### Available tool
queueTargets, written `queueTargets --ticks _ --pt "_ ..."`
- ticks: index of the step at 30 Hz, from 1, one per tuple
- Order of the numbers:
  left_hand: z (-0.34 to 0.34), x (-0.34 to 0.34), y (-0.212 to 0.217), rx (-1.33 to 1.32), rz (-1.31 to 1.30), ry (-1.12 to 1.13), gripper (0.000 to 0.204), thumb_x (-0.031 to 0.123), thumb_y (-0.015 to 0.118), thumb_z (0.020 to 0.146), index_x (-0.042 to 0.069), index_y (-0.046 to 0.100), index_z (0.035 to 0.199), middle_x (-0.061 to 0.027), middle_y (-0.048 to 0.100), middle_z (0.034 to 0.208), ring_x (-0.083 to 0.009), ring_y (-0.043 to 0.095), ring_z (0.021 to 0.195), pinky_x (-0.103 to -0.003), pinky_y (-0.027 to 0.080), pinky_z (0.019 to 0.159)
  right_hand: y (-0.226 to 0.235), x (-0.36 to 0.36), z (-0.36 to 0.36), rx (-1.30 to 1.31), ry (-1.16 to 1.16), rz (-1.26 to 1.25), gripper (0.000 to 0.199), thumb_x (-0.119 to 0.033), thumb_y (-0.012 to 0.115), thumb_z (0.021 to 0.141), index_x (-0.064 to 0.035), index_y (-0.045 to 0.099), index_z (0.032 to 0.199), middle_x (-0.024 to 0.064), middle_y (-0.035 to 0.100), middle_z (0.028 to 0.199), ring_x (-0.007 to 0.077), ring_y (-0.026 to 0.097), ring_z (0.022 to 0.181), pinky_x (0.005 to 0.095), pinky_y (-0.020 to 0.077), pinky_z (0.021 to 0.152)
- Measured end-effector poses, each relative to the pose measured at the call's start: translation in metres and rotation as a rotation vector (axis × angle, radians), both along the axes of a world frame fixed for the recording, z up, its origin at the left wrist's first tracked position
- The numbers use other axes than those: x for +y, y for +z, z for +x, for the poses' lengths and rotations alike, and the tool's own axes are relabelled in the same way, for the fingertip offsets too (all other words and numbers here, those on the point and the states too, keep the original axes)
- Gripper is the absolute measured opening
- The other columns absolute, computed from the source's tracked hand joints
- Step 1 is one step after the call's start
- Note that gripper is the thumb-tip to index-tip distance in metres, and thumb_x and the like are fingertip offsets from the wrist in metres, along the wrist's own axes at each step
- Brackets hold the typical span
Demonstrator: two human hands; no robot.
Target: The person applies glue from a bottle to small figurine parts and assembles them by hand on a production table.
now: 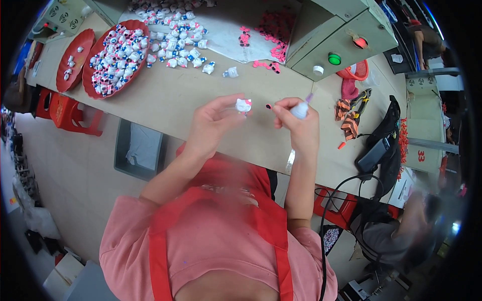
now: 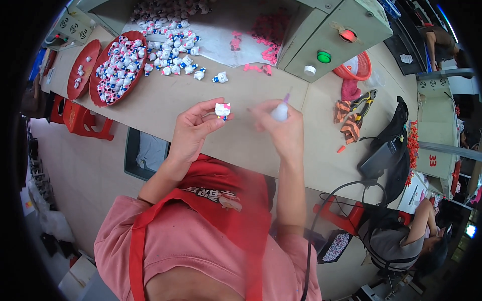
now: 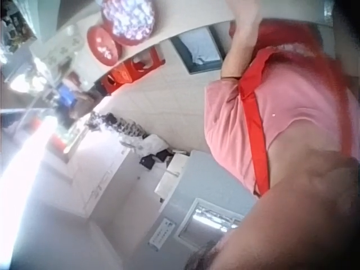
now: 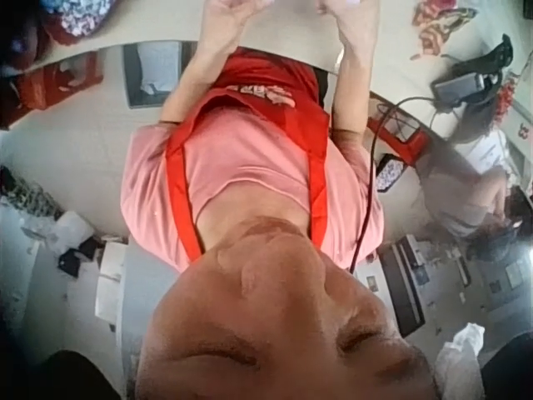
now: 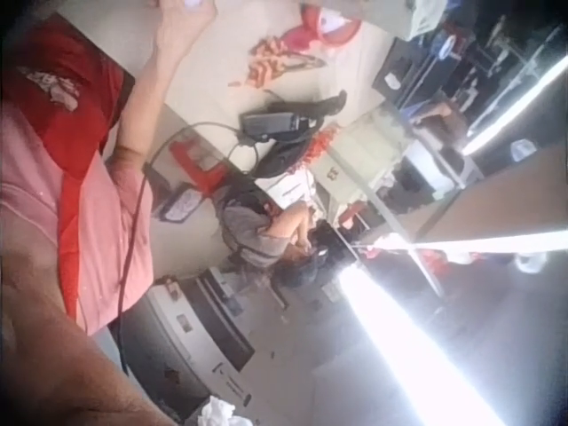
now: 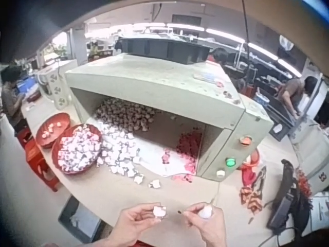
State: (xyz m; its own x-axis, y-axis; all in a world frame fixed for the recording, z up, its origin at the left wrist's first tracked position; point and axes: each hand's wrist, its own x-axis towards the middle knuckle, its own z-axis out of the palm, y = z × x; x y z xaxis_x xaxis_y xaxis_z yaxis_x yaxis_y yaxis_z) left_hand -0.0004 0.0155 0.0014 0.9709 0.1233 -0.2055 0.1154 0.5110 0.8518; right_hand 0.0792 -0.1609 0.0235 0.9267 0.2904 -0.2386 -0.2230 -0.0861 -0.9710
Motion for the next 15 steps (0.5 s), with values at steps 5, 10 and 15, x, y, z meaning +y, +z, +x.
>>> queueTargets --ticks 5,10,15 --pt "0.001 -0.010 0.004 -0.081 0.074 0.023 0.038 -0.003 0.060 0.080 -0.001 0.053 0.118 -0.0092 0.063 0.099 -0.0114 0.060 0.088 -0.024 0.048 0.076 0.014 0.015 -0.023 0.011 0.052 0.196 0.011 -0.001 0.068 0.074 0.0032 0.062 0.082 0.0051 0.060 0.069 0.0082 0.053 0.056 0.0211 0.0421 0.050" --pt "-0.002 -0.009 0.008 -0.068 0.152 -0.013 0.039 -0.008 0.057 0.080 -0.004 0.051 0.119 -0.0115 0.060 0.107 -0.0147 0.059 0.096 -0.025 0.047 0.084 0.015 0.018 -0.024 0.020 0.062 0.085 0.012 -0.001 0.069 0.075 0.0040 0.061 0.082 0.0065 0.060 0.071 0.0093 0.053 0.057 0.0217 0.0437 0.050" --pt "-0.001 -0.010 0.005 -0.143 0.224 0.008 0.038 -0.008 0.057 0.080 -0.005 0.051 0.118 -0.0122 0.059 0.110 -0.0148 0.058 0.097 -0.025 0.047 0.085 0.018 0.022 -0.033 -0.049 -0.059 -0.023 0.009 -0.005 0.069 0.075 0.0002 0.064 0.078 0.0002 0.058 0.065 0.0043 0.050 0.056 0.0192 0.0379 0.050"
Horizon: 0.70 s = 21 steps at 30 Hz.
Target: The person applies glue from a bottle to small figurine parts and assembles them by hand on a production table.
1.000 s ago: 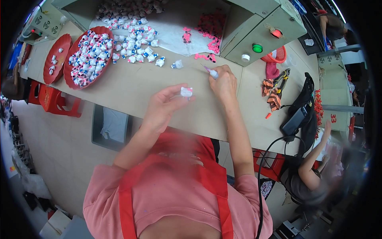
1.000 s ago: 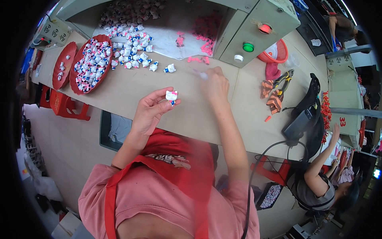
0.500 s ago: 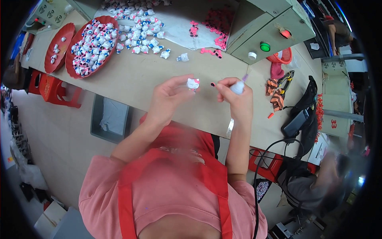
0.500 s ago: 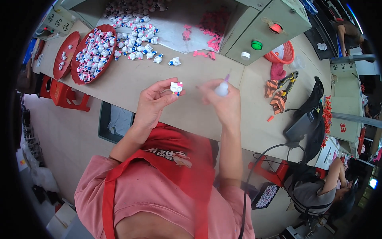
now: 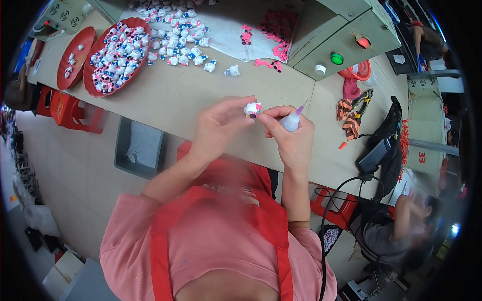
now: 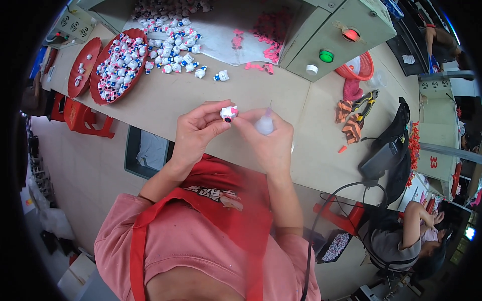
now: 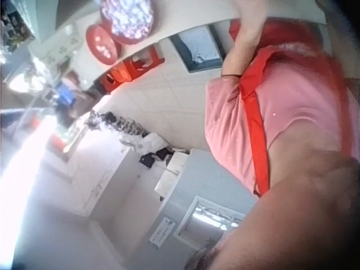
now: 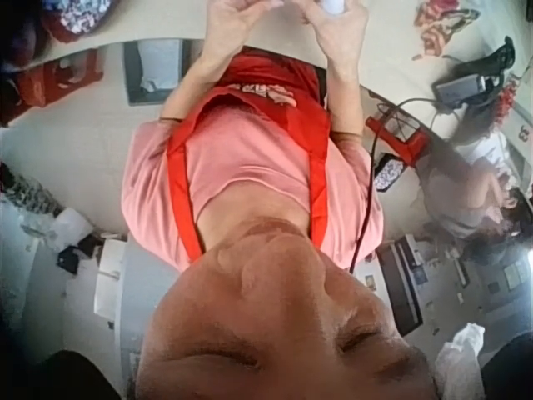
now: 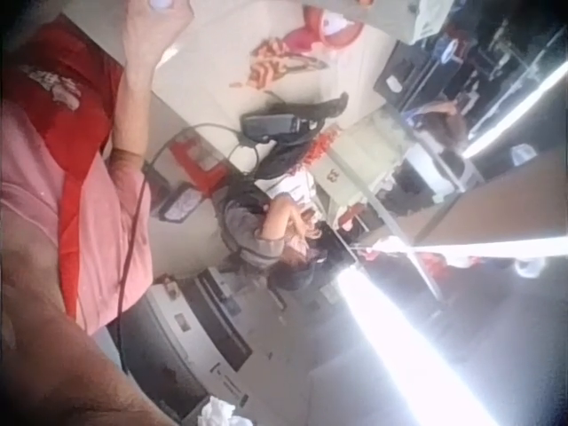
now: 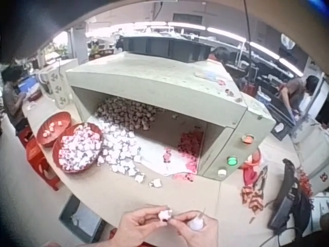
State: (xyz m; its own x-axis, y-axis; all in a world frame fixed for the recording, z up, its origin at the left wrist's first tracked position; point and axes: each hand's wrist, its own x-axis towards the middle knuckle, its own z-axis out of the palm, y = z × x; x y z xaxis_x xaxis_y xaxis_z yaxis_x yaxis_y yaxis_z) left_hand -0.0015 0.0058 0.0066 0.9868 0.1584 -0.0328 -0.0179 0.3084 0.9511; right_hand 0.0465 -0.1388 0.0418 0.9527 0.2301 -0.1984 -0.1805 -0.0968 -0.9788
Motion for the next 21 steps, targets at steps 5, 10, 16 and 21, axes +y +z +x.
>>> queueTargets --ticks 5,10,16,21 --pt "-0.001 0.002 0.005 0.072 -0.040 0.000 0.033 -0.002 0.061 0.079 -0.001 0.058 0.112 -0.0055 0.062 0.100 -0.0106 0.058 0.087 -0.024 0.047 0.078 0.011 -0.019 0.003 -0.085 0.087 -0.024 0.007 -0.004 0.068 0.074 -0.0018 0.064 0.079 0.0008 0.060 0.069 0.0059 0.052 0.061 0.0206 0.0404 0.054" --pt "-0.003 0.002 -0.001 0.134 0.069 -0.123 0.035 -0.007 0.059 0.080 -0.004 0.054 0.114 -0.0106 0.063 0.100 -0.0127 0.060 0.091 -0.023 0.048 0.081 0.012 -0.032 0.023 -0.364 0.400 -0.331 0.012 -0.003 0.066 0.070 -0.0038 0.064 0.082 0.0066 0.060 0.071 0.0188 0.058 0.062 0.0271 0.0445 0.058" --pt "-0.006 0.000 -0.008 0.133 0.238 -0.185 0.030 0.005 0.064 0.077 -0.001 0.061 0.107 -0.0108 0.065 0.097 -0.0155 0.062 0.088 -0.028 0.048 0.079 0.022 -0.017 0.027 -0.525 0.599 -0.545 0.012 -0.006 0.063 0.066 -0.0051 0.063 0.079 0.0120 0.060 0.074 0.0319 0.058 0.067 0.0365 0.0459 0.060" --pt "-0.006 0.001 -0.004 0.160 0.273 -0.197 0.029 0.005 0.064 0.078 -0.001 0.061 0.106 -0.0101 0.065 0.095 -0.0149 0.062 0.087 -0.027 0.048 0.079 0.024 -0.012 0.023 -0.592 0.561 -0.584 0.011 -0.006 0.063 0.067 -0.0059 0.061 0.077 0.0111 0.059 0.073 0.0320 0.057 0.065 0.0371 0.0455 0.059"
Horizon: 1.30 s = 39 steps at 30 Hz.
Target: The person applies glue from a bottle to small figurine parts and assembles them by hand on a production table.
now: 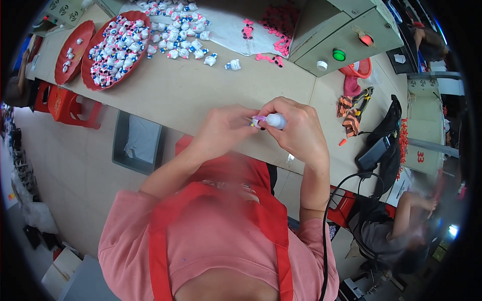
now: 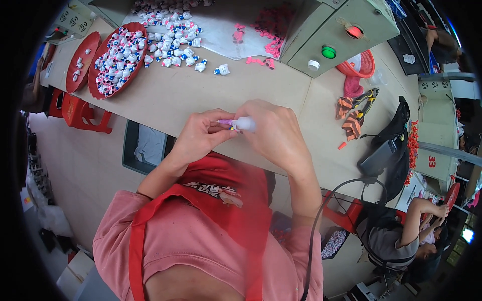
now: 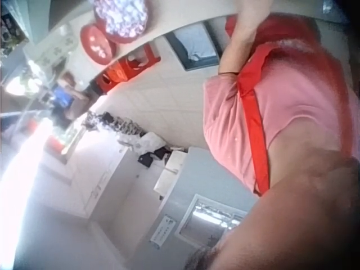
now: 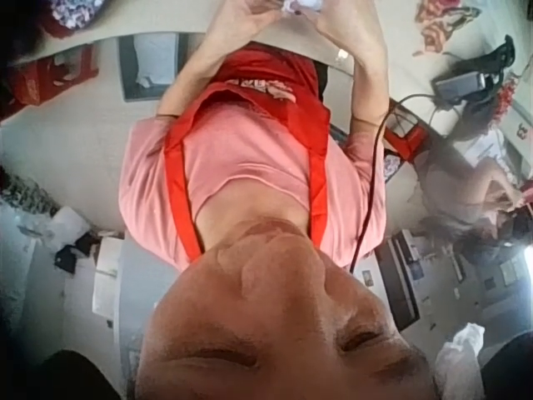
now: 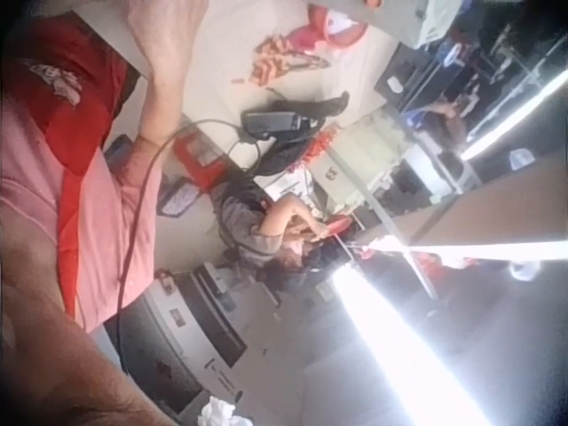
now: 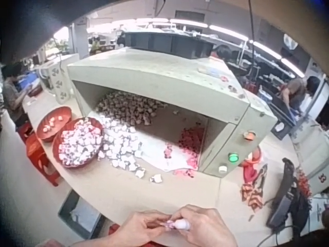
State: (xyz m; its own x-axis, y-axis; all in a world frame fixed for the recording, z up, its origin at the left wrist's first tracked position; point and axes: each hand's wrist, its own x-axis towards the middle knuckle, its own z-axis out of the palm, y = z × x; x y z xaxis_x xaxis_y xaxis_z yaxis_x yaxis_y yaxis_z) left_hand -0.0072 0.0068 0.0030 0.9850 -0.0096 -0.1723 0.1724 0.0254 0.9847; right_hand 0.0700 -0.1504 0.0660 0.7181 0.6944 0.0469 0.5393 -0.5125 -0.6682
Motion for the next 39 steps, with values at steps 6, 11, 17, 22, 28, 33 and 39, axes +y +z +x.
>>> queueTargets --ticks 6,11,17,22,28,33,39 --pt "0.001 0.000 0.007 0.074 -0.321 -0.025 0.028 0.005 0.064 0.079 -0.005 0.061 0.105 -0.0099 0.066 0.092 -0.0132 0.061 0.087 -0.026 0.048 0.079 -0.003 -0.003 -0.005 -0.056 -0.011 0.073 0.011 -0.004 0.065 0.065 -0.0064 0.060 0.076 0.0086 0.059 0.073 0.0302 0.058 0.065 0.0365 0.0450 0.055" --pt "0.000 0.001 0.006 0.062 -0.334 0.005 0.028 0.006 0.062 0.081 -0.004 0.059 0.107 -0.0091 0.065 0.093 -0.0142 0.062 0.086 -0.027 0.048 0.079 0.000 -0.002 -0.013 -0.087 -0.144 0.086 0.014 0.002 0.070 0.067 -0.0017 0.060 0.077 0.0058 0.059 0.072 0.0189 0.059 0.063 0.0273 0.0462 0.057" --pt "0.008 -0.001 0.002 0.179 -0.846 0.167 0.031 0.005 0.058 0.084 -0.003 0.055 0.114 -0.0084 0.062 0.100 -0.0149 0.059 0.092 -0.027 0.047 0.080 -0.028 0.000 -0.027 0.369 -0.477 0.544 0.014 -0.004 0.069 0.074 -0.0002 0.062 0.085 0.0021 0.059 0.073 0.0094 0.055 0.064 0.0222 0.0442 0.059" --pt "0.003 -0.021 0.012 0.035 -0.707 0.206 0.031 0.002 0.056 0.084 -0.002 0.054 0.115 -0.0084 0.061 0.101 -0.0143 0.057 0.094 -0.028 0.045 0.084 -0.042 0.003 -0.038 0.568 -0.633 0.688 0.017 -0.006 0.069 0.075 0.0000 0.063 0.089 0.0009 0.062 0.075 0.0063 0.054 0.066 0.0205 0.0433 0.059" --pt "0.004 -0.019 0.005 -0.016 -0.645 0.194 0.029 0.001 0.055 0.084 -0.002 0.056 0.113 -0.0085 0.061 0.101 -0.0146 0.057 0.094 -0.028 0.044 0.085 -0.043 -0.001 -0.033 0.754 -0.535 0.796 0.017 -0.004 0.068 0.075 -0.0009 0.064 0.091 0.0010 0.061 0.073 0.0056 0.053 0.061 0.0199 0.0410 0.052" --pt "0.004 -0.016 -0.002 -0.012 -0.733 0.147 0.029 0.004 0.056 0.086 0.000 0.054 0.115 -0.0108 0.059 0.108 -0.0171 0.056 0.100 -0.032 0.045 0.088 -0.042 0.000 -0.033 0.708 -0.537 0.757 0.017 -0.004 0.069 0.074 -0.0006 0.064 0.090 0.0008 0.061 0.072 0.0055 0.052 0.060 0.0198 0.0408 0.052" --pt "0.000 -0.008 -0.005 -0.020 -0.671 0.163 0.026 0.006 0.057 0.086 0.000 0.057 0.112 -0.0107 0.061 0.104 -0.0172 0.059 0.095 -0.031 0.048 0.085 -0.039 0.010 -0.035 0.622 -0.519 0.714 0.012 -0.004 0.069 0.075 0.0001 0.065 0.085 0.0006 0.060 0.069 0.0045 0.052 0.059 0.0189 0.0402 0.052"
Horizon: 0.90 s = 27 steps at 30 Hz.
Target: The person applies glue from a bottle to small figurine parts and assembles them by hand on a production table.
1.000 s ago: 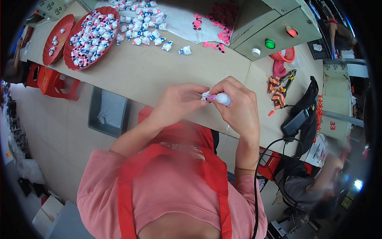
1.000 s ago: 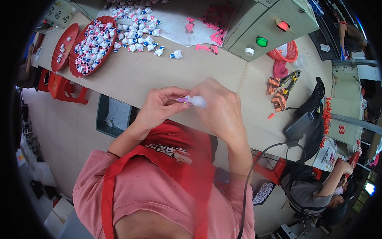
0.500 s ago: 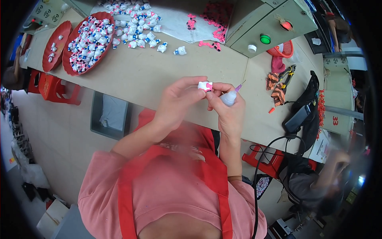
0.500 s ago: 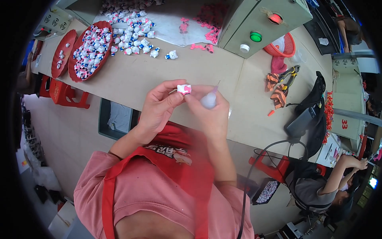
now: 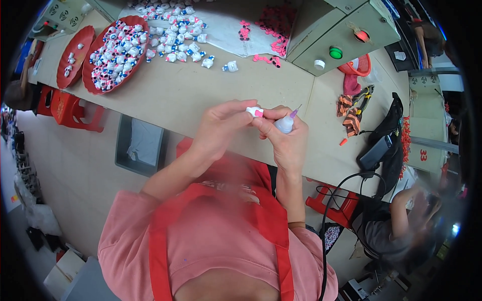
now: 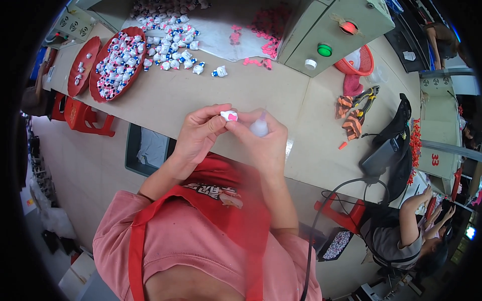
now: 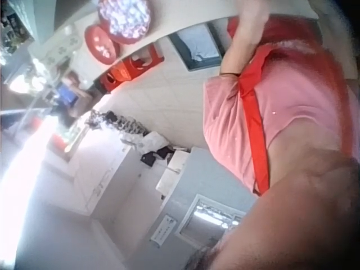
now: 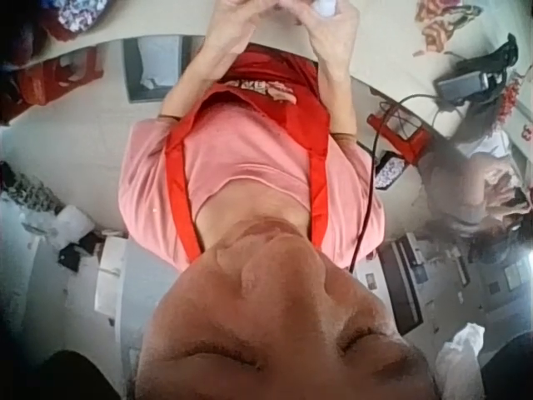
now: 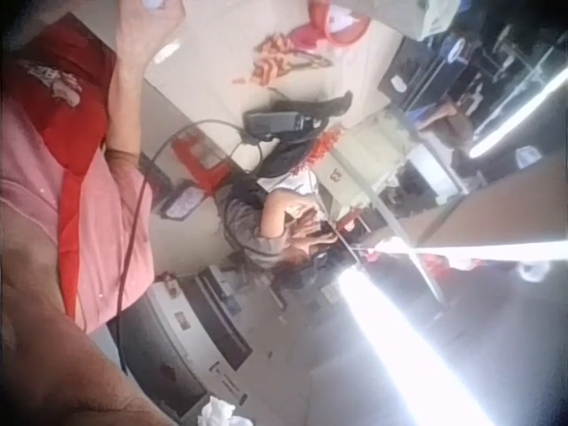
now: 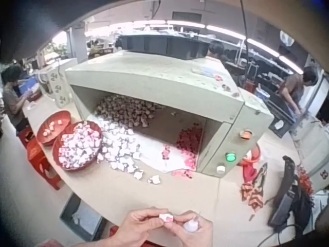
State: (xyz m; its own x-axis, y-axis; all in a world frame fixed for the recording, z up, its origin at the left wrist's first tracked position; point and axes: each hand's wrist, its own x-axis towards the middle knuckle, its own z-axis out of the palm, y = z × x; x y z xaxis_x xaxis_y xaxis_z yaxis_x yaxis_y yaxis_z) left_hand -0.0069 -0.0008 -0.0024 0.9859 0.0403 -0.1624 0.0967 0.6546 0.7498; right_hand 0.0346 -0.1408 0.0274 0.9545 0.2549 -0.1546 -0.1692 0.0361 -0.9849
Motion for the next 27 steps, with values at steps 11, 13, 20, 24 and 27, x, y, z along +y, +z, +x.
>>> queueTargets --ticks 11,13,20,24,27 --pt "0.034 0.159 -0.006 -0.043 1.336 0.984 0.020 0.012 0.060 0.084 0.002 0.066 0.100 -0.0129 0.065 0.093 -0.0138 0.061 0.079 -0.025 0.047 0.070 -0.038 0.028 0.012 0.148 0.029 0.019 0.018 -0.014 0.069 0.077 0.0017 0.064 0.084 0.0024 0.059 0.066 0.0069 0.053 0.056 0.0217 0.0432 0.052" --pt "0.042 0.179 -0.005 -0.024 1.522 1.054 0.019 0.009 0.059 0.083 0.005 0.066 0.100 -0.0141 0.063 0.097 -0.0199 0.060 0.083 -0.029 0.047 0.072 -0.039 0.019 0.017 0.138 0.001 0.008 0.020 -0.015 0.070 0.076 0.0010 0.064 0.086 0.0020 0.058 0.065 0.0072 0.053 0.055 0.0219 0.0430 0.052" --pt "0.086 0.066 -0.057 -0.740 1.900 0.332 0.025 0.000 0.059 0.073 0.005 0.066 0.096 -0.0143 0.059 0.094 -0.0315 0.056 0.084 -0.037 0.047 0.077 -0.051 -0.003 0.008 -0.047 0.001 -0.071 0.030 -0.007 0.064 0.079 -0.0023 0.051 0.105 0.0044 0.057 0.090 0.0084 0.054 0.077 0.0236 0.0437 0.061" --pt "0.087 0.066 -0.043 -0.218 1.448 0.159 0.027 0.000 0.056 0.079 0.003 0.062 0.106 -0.0119 0.060 0.105 -0.0233 0.060 0.087 -0.033 0.050 0.075 -0.023 -0.009 0.002 -0.006 -0.077 0.198 0.032 -0.002 0.064 0.078 -0.0015 0.050 0.107 0.0055 0.058 0.092 0.0101 0.056 0.084 0.0242 0.0456 0.069" --pt "0.061 0.054 -0.017 0.083 0.466 0.002 0.031 0.000 0.055 0.084 0.001 0.056 0.115 -0.0106 0.060 0.107 -0.0175 0.060 0.092 -0.029 0.050 0.076 -0.004 -0.017 0.001 0.059 -0.077 0.162 0.031 0.001 0.065 0.076 0.0004 0.053 0.104 0.0063 0.060 0.090 0.0125 0.058 0.082 0.0243 0.0462 0.071"
